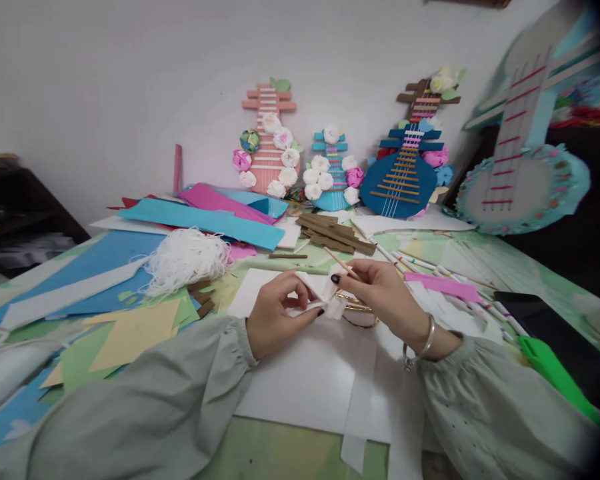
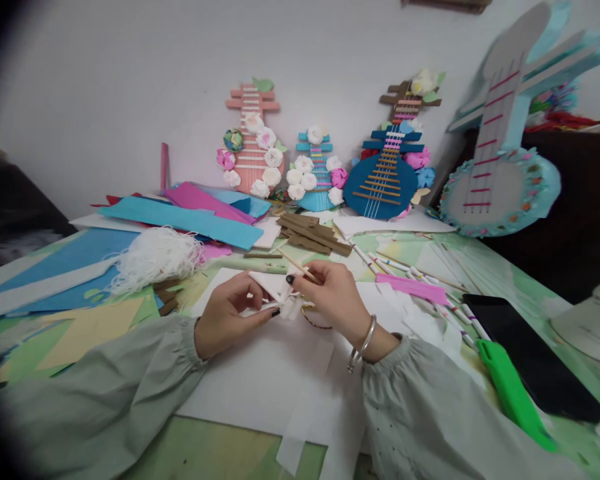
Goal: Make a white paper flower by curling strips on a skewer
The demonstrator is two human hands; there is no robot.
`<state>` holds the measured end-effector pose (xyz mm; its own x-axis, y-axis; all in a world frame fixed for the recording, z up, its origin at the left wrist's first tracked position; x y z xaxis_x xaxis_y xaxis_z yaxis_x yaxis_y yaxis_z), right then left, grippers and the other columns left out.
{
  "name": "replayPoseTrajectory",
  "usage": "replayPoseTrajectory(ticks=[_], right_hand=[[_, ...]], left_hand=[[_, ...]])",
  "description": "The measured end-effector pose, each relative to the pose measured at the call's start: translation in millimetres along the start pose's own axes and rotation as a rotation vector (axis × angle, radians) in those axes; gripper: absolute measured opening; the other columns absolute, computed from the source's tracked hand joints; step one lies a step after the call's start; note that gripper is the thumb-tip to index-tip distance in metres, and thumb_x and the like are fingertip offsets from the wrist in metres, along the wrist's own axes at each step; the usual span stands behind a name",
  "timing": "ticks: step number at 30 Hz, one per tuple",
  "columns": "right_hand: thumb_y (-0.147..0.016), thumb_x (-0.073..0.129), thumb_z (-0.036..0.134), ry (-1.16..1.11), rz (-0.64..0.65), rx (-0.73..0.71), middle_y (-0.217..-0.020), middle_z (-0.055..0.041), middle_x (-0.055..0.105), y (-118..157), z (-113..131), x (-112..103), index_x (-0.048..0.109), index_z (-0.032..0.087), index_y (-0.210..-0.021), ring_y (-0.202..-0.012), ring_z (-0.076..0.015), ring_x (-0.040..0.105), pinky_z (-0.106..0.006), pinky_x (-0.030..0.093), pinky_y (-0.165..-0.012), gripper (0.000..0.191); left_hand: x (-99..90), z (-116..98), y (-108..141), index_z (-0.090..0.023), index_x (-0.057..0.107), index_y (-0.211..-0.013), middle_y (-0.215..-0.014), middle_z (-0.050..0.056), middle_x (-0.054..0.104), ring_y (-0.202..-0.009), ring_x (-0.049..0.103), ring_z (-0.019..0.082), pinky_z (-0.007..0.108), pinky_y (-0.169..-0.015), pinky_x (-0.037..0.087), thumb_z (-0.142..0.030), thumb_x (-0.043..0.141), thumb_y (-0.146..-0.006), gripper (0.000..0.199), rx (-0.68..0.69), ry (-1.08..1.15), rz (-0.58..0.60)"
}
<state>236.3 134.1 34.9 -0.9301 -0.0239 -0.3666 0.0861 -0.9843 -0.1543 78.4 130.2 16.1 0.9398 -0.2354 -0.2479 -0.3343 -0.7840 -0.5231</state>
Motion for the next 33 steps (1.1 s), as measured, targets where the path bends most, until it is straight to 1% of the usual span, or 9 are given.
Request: replayPoseTrajectory(ticks=[3, 8, 11, 13, 16, 18, 23, 28, 33], right_hand=[[-0.073, 0.057, 0.041, 0.152, -0.019, -0.07, -0.052, 0.0043, 0.038, 3, 6, 2, 0.052, 0.016, -0.058, -0.05, -0.0074, 0.031, -0.021, 0.022, -0.046, 0.03], [-0.076, 0.056, 0.031, 0.371, 0.026, -0.167, -0.056, 0.0029, 0.048, 12, 17, 11, 0.053, 0.017, -0.061, -0.051, -0.0078, 0.04, -0.021, 0.023, -0.048, 0.021], [-0.077, 0.055, 0.028, 0.373, 0.018, -0.205, -0.055, 0.0034, 0.047, 13, 19, 12, 0.049, 0.017, -0.059, -0.051, -0.0078, 0.041, -0.02, 0.025, -0.049, 0.022], [-0.076, 0.056, 0.029, 0.36, 0.018, -0.184, -0.056, 0.0028, 0.05, 12, 15, 12, 0.053, 0.017, -0.062, -0.052, -0.0085, 0.044, -0.02, 0.027, -0.049, 0.019], [-0.076, 0.057, 0.029, 0.362, 0.053, -0.152, -0.057, 0.0028, 0.052, 11, 10, 15, 0.056, 0.016, -0.065, -0.053, -0.0083, 0.044, -0.019, 0.027, -0.049, 0.017], [-0.075, 0.058, 0.029, 0.371, 0.086, -0.142, -0.055, 0.0038, 0.05, 11, 8, 18, 0.055, 0.016, -0.063, -0.051, -0.0075, 0.041, -0.019, 0.025, -0.048, 0.018], [-0.075, 0.058, 0.031, 0.347, 0.157, -0.134, -0.05, 0.0047, 0.044, 13, 8, 24, 0.053, 0.016, -0.056, -0.05, -0.007, 0.037, -0.019, 0.024, -0.048, 0.025], [-0.082, 0.05, 0.032, 0.356, 0.167, -0.183, -0.049, 0.0049, 0.038, 11, 7, 23, 0.051, 0.016, -0.057, -0.048, -0.0075, 0.032, -0.021, 0.02, -0.047, 0.03], [-0.081, 0.046, 0.026, 0.308, 0.18, -0.177, -0.053, 0.0036, 0.042, 10, 4, 22, 0.052, 0.016, -0.06, -0.051, -0.0088, 0.038, -0.021, 0.023, -0.049, 0.023]], left_hand=[[0.9, -3, 2, -0.017, 0.045, -0.063, -0.076, 0.003, 0.055, -0.073, 0.056, 0.013, 0.021, -0.058, 0.05, -0.013, 0.067, -0.068, 0.023, 0.035, -0.134, -0.022], [1.6, -12, 6, -0.018, 0.042, -0.061, -0.066, 0.0, 0.051, -0.062, 0.048, 0.011, 0.021, -0.053, 0.044, -0.018, 0.066, -0.071, 0.025, 0.068, -0.271, -0.064], [4.5, -12, 8, -0.017, 0.046, -0.064, -0.068, 0.001, 0.053, -0.065, 0.051, 0.012, 0.023, -0.059, 0.047, -0.021, 0.064, -0.073, 0.021, 0.035, -0.162, 0.03], [2.0, -8, 7, -0.017, 0.051, -0.068, -0.07, 0.002, 0.054, -0.068, 0.053, 0.013, 0.025, -0.063, 0.048, -0.025, 0.061, -0.077, 0.016, -0.036, -0.03, 0.042], [-11.9, 0, 1, -0.016, 0.053, -0.072, -0.07, 0.001, 0.053, -0.069, 0.054, 0.013, 0.025, -0.065, 0.048, -0.03, 0.058, -0.081, 0.018, -0.175, 0.169, -0.139], [-15.0, 4, -4, -0.016, 0.053, -0.076, -0.076, 0.001, 0.055, -0.075, 0.056, 0.014, 0.026, -0.067, 0.049, -0.03, 0.063, -0.077, 0.017, -0.221, 0.237, -0.185], [-0.4, 12, -9, -0.015, 0.058, -0.094, -0.084, 0.004, 0.062, -0.082, 0.059, 0.016, 0.027, -0.073, 0.048, -0.027, 0.072, -0.07, 0.03, -0.32, 0.363, 0.005], [0.6, 20, -8, -0.016, 0.063, -0.091, -0.078, 0.003, 0.064, -0.076, 0.059, 0.014, 0.026, -0.071, 0.047, -0.023, 0.075, -0.067, 0.028, -0.319, 0.384, 0.005], [-0.6, 16, -9, -0.017, 0.067, -0.089, -0.077, 0.001, 0.063, -0.072, 0.057, 0.012, 0.023, -0.067, 0.046, -0.021, 0.073, -0.067, 0.023, -0.278, 0.359, -0.006]])
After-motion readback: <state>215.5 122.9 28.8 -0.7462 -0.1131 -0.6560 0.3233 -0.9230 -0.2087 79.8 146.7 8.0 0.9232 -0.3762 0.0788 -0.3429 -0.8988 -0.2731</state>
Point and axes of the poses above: each hand's wrist, its own y-axis away from the middle knuckle, its own x-axis out of the palm, z = x × y, the point moved 6 cm from there along -y, towards the middle knuckle
